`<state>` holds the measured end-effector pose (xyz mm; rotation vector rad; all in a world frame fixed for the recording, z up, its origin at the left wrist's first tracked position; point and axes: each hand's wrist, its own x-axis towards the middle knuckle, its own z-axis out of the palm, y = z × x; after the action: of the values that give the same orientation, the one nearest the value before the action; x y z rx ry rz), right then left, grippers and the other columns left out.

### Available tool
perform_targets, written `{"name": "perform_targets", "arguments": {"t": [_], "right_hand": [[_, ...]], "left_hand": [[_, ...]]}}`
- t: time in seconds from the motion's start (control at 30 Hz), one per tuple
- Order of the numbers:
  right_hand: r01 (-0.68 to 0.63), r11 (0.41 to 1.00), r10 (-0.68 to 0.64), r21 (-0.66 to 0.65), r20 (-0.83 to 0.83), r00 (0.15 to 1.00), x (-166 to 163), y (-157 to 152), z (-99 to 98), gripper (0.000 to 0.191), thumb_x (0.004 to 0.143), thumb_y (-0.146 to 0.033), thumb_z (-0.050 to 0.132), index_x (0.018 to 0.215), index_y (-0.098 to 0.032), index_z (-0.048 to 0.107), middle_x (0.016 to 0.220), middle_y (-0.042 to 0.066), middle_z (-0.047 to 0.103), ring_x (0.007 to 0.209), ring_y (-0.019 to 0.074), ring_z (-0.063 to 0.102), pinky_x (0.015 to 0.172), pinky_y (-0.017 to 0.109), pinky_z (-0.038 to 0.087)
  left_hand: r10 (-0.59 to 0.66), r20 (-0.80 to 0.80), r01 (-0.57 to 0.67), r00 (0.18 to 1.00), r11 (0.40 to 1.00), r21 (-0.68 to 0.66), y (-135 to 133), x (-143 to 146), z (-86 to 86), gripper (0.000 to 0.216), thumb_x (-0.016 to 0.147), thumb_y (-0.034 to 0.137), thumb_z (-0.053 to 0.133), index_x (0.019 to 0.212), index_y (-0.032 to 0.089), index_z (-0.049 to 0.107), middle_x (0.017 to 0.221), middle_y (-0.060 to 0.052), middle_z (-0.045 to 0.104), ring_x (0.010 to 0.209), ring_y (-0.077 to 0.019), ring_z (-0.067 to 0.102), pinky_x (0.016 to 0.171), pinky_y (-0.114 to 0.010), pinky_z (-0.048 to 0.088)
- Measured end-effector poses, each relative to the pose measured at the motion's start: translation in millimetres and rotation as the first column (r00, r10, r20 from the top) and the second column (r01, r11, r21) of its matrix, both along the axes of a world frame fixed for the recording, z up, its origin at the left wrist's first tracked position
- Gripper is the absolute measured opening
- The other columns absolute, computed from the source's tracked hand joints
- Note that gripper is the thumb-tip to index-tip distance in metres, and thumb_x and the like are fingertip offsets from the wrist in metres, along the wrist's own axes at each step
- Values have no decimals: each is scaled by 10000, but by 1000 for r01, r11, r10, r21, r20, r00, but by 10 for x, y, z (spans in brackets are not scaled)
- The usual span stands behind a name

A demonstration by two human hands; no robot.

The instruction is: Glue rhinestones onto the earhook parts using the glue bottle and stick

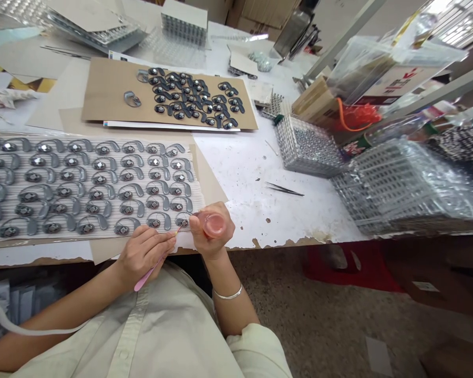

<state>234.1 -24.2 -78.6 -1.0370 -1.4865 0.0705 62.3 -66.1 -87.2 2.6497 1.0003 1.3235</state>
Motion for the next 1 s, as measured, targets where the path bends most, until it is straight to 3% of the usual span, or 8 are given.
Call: {"name": "perform_targets", "arguments": {"t": [0.63, 0.83, 0.9, 1.0], "right_hand": [[-79, 995, 78, 58, 12, 997, 10, -22, -3, 120, 775, -273, 656, 792, -192, 570, 657, 0, 582, 584, 148, 531, 523, 310, 438], [127, 982, -78, 137, -316, 946, 10, -151, 64, 378, 840, -583, 475, 864, -214, 556, 679, 25, 493, 622, 182, 498, 444, 303, 407], [182, 979, -140, 93, -345, 928, 18, -226, 67, 382, 843, -595, 457, 882, -223, 537, 709, 33, 466, 669, 192, 492, 427, 288, 404], [156, 988, -143, 14, -328, 934, 53, -352, -4, 352, 817, -567, 523, 892, -224, 532, 764, 44, 462, 762, 206, 505, 455, 284, 436]], "left_hand": [[-3, 17, 4, 1000, 999, -42, -9, -6, -17, 174, 843, 63, 546, 1003, 125, 573, 939, -111, 714, 661, -152, 571, 618, -312, 386], [0, 47, 2, 999, 999, -44, 13, 0, 42, 167, 843, 62, 514, 981, 129, 579, 918, -110, 716, 661, -153, 580, 620, -311, 403], [-3, 39, 5, 999, 999, -48, 20, -5, 48, 173, 844, 64, 514, 990, 131, 578, 921, -108, 717, 668, -154, 581, 622, -310, 404], [-9, 29, 11, 1000, 998, -69, 28, -16, 51, 176, 841, 66, 525, 996, 134, 574, 932, -106, 716, 680, -156, 580, 630, -312, 403]]}}
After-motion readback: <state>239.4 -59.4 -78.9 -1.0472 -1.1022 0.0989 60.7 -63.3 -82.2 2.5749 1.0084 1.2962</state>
